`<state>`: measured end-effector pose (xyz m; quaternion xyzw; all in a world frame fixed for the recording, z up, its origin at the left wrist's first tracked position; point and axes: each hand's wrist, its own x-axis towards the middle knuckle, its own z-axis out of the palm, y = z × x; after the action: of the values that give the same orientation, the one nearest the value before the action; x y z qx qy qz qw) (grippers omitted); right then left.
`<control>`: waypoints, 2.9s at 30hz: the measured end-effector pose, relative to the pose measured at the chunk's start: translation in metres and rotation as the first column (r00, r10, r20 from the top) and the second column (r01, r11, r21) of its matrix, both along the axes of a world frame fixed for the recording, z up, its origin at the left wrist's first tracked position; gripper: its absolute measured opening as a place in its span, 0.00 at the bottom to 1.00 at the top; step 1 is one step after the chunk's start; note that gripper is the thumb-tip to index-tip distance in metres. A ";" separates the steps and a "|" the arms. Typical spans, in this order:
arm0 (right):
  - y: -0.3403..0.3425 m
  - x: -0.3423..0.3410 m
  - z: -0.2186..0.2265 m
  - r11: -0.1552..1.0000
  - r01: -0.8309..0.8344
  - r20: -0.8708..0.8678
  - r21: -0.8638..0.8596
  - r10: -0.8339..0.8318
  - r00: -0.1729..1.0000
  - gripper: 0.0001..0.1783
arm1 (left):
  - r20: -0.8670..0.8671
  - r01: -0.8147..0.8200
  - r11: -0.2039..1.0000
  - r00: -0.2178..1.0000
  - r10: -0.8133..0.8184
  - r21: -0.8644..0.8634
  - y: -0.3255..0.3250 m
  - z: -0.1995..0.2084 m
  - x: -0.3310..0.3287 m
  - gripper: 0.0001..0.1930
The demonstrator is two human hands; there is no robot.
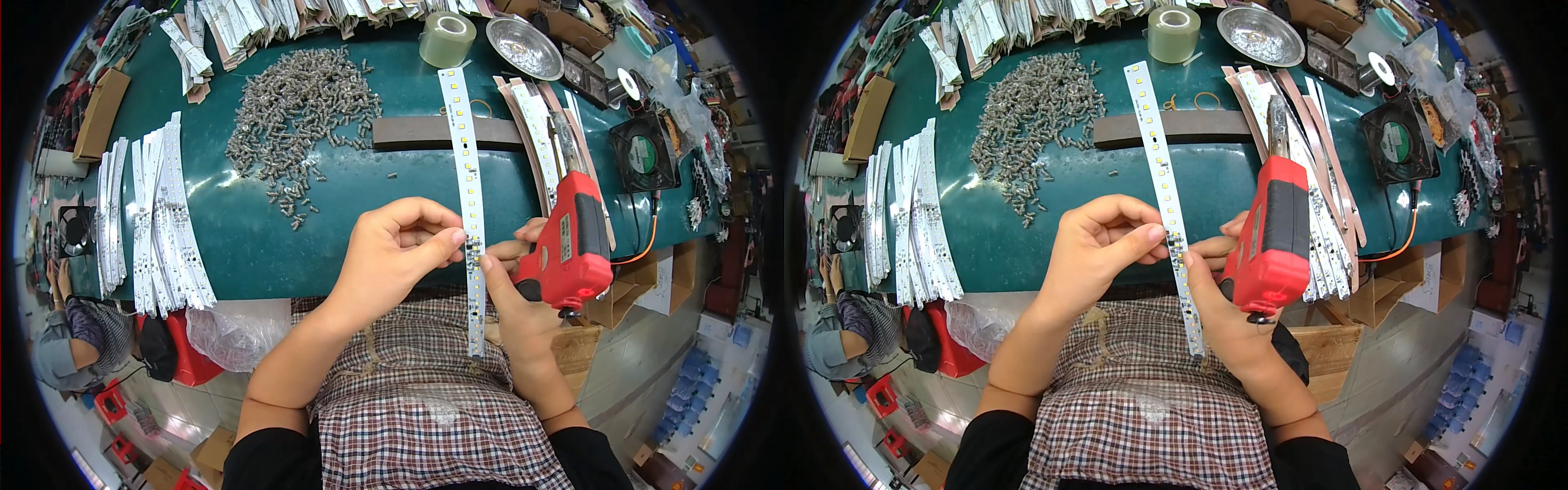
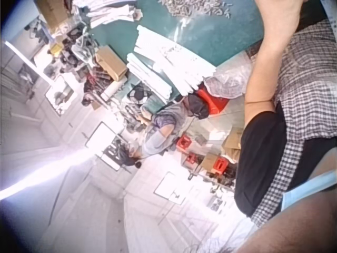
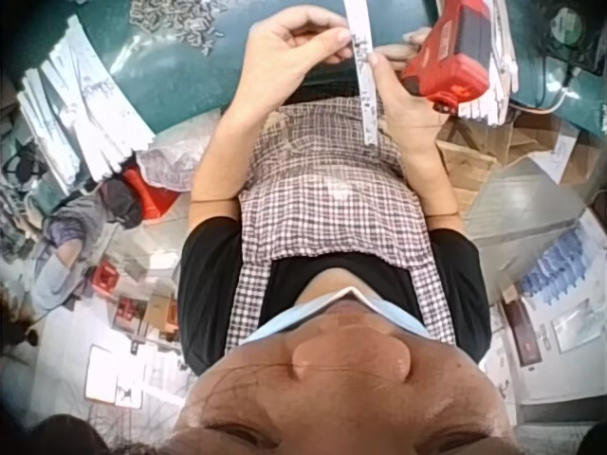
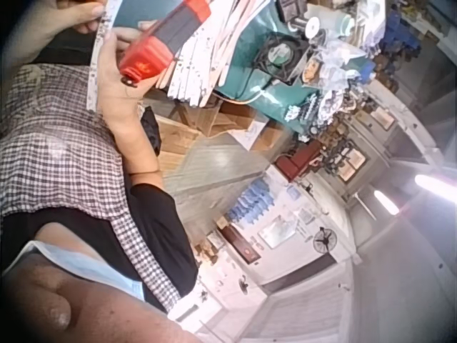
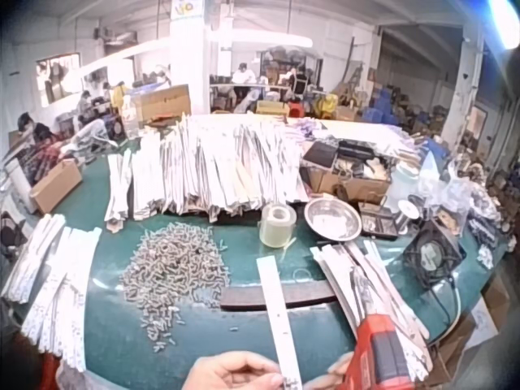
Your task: The person places LED strips onto a jig, takes small components from a pile by hand, and solders them onto the strips using a soldering gun.
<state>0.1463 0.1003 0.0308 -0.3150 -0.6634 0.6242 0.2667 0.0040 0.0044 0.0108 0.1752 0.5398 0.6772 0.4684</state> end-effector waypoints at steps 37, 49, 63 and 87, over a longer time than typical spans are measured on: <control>-0.001 0.094 -0.005 0.982 -0.185 0.397 -0.040 0.186 0.899 0.12 | -0.847 -0.185 0.975 0.531 -0.009 -0.126 0.041 -0.030 -0.011 0.09; -0.001 0.085 -0.004 0.980 -0.194 0.434 -0.040 0.192 0.880 0.08 | -0.886 -0.200 0.976 0.464 0.014 -0.090 0.043 -0.034 -0.013 0.10; -0.004 0.085 -0.012 0.982 -0.188 0.329 -0.002 0.178 0.927 0.08 | -0.906 -0.202 0.978 0.422 0.038 -0.053 0.044 -0.036 -0.014 0.09; -0.004 0.081 -0.017 0.982 -0.191 0.340 0.013 0.175 0.924 0.06 | -0.930 -0.268 0.962 0.364 0.049 -0.055 0.046 -0.040 -0.009 0.08</control>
<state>0.2275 0.0963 0.0138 -0.3476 -0.7398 0.5679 0.0969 -0.0050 0.0507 -0.0288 0.4214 0.7866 0.4499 0.0363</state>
